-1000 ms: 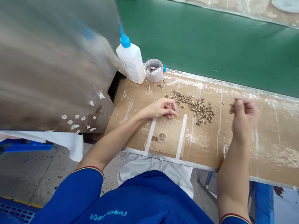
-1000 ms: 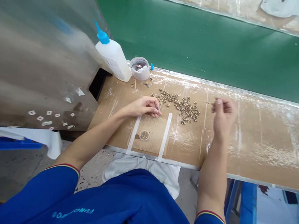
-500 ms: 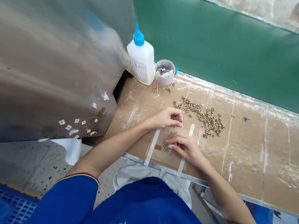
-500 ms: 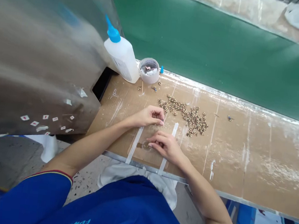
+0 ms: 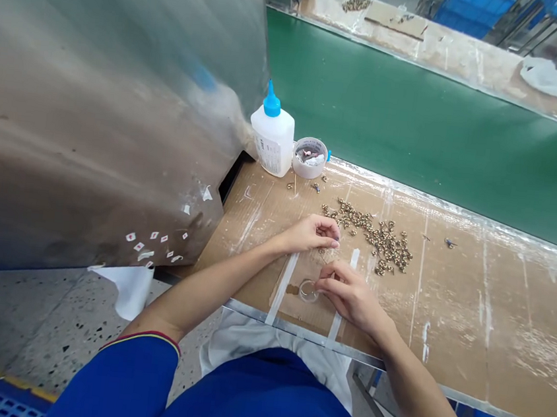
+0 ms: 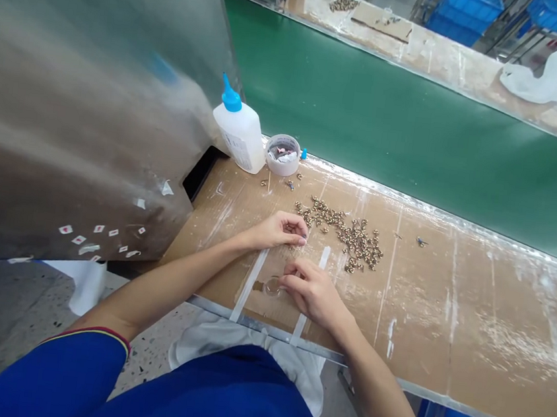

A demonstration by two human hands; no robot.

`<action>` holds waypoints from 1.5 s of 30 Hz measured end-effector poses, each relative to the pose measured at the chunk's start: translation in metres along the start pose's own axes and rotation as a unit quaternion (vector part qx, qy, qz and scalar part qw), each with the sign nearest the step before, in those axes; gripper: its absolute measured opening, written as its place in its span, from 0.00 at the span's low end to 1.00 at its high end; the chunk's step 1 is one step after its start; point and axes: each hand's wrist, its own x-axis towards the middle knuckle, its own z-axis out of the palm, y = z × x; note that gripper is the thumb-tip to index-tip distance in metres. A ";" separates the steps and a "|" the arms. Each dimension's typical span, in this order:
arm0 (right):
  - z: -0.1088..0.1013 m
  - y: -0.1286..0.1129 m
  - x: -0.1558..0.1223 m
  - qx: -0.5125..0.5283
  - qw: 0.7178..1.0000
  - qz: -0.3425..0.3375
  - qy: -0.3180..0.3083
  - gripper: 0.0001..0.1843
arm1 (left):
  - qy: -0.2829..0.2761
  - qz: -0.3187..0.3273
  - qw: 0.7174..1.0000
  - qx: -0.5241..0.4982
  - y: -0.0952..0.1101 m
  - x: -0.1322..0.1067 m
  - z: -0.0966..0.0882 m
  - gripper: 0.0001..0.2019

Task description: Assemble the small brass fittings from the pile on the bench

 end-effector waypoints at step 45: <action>-0.015 0.032 -0.008 0.040 0.921 0.237 0.307 0.16 | 0.001 0.040 0.968 0.249 -0.004 -0.001 0.012 0.05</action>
